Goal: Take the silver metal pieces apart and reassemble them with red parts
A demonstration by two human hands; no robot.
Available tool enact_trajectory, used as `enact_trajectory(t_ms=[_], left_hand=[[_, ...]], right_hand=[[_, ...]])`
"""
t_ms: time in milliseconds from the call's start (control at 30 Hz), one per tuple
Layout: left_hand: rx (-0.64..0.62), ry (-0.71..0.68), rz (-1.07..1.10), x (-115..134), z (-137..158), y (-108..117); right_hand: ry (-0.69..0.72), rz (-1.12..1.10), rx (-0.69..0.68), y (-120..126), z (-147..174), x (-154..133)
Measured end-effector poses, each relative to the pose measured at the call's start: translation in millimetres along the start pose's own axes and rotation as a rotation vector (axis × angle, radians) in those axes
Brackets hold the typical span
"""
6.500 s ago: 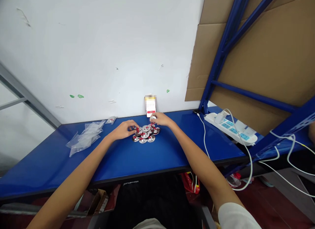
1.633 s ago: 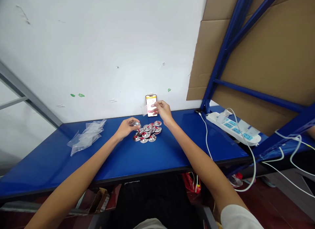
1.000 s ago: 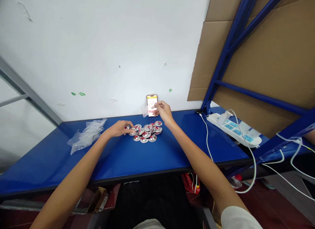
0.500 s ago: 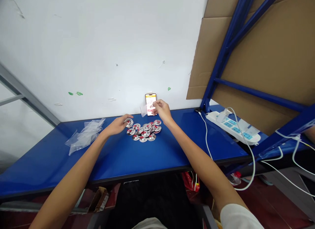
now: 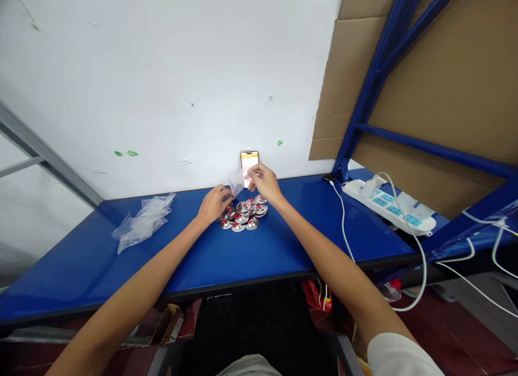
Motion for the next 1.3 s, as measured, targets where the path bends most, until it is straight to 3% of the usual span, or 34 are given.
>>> enact_trajectory(t_ms=[267,400,500,667,900,1100,1200,1300], left_hand=[[-0.156,-0.066,0.068,6,-2,-12],[-0.189,-0.076,0.082,8,1,-8],[-0.138,-0.051,0.128,9,2,5],[0.056,0.078,0.282,5,0,31],[0.108,0.333,0.851,-7,7,14],[0.201,0.278,0.973,2,9,20],[0.277,0.276,1.06,0,10,32],[0.266,0.321,1.2,-3,9,36]], right_hand=[[-0.005,0.005,0.007,2,-2,5],[0.011,-0.016,0.003,3,-3,4],[-0.002,-0.017,0.01,4,-3,4],[-0.026,-0.046,-0.043,-6,1,2],[-0.028,-0.117,-0.259,-39,13,0],[-0.006,-0.118,-0.355,-53,21,1],[-0.012,-0.144,-0.342,-53,20,1],[-0.048,-0.151,-0.282,-47,17,5]])
Point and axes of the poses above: each hand's wrist, its own z-axis away from the middle knuckle, its own y-axis out of the back of the hand, x = y × z, the point moved 10 cm from there along -z, towards the middle knuckle, and after that the axes turned 15 degrees about z, right-handed, at the moved point
